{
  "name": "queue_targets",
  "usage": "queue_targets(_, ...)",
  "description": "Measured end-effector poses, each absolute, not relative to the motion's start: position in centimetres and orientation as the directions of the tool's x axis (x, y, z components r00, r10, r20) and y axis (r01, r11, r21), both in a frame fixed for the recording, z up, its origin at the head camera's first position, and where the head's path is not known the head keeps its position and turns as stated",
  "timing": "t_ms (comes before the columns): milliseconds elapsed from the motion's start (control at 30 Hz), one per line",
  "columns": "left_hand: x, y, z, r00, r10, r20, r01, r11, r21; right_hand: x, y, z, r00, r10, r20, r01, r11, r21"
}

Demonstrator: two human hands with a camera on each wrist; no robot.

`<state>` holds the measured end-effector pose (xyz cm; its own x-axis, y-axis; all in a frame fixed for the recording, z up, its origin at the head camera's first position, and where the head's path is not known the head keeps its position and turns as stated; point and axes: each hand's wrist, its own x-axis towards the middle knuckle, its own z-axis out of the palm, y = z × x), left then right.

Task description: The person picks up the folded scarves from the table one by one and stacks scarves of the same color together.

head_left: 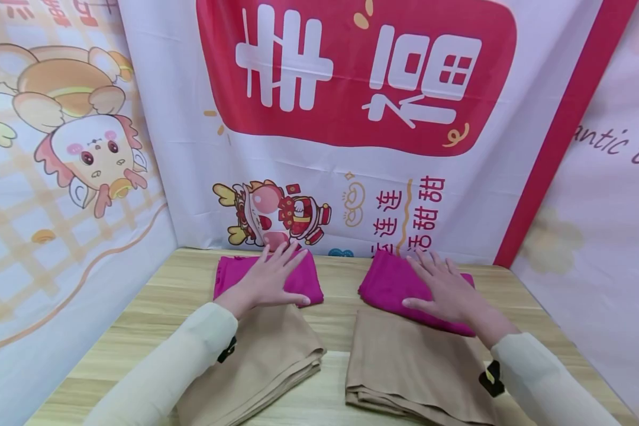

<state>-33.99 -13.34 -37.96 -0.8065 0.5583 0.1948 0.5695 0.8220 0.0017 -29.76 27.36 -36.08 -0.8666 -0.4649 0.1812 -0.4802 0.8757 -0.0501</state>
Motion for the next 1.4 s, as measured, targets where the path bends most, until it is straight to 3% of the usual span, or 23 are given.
queue_targets(433, -31.7, -15.0, -38.0, -0.770, 0.577, 0.272, 0.608, 0.793, 0.038, -28.9, 25.6, -35.4, -0.809, -0.522, 0.270, -0.559, 0.825, -0.079)
queue_targets(967, -27.8, -18.5, -38.1, -0.796, 0.535, 0.282, 0.573, 0.816, 0.072, -27.8, 22.1, -35.5, -0.727, -0.589, 0.353, -0.659, 0.743, -0.120)
queue_targets(1400, -25.3, -22.0, -39.1, -0.782, 0.503, 0.368, 0.556, 0.830, 0.047, -27.6, 17.9, -36.2, -0.722, -0.609, 0.330, -0.679, 0.715, -0.166)
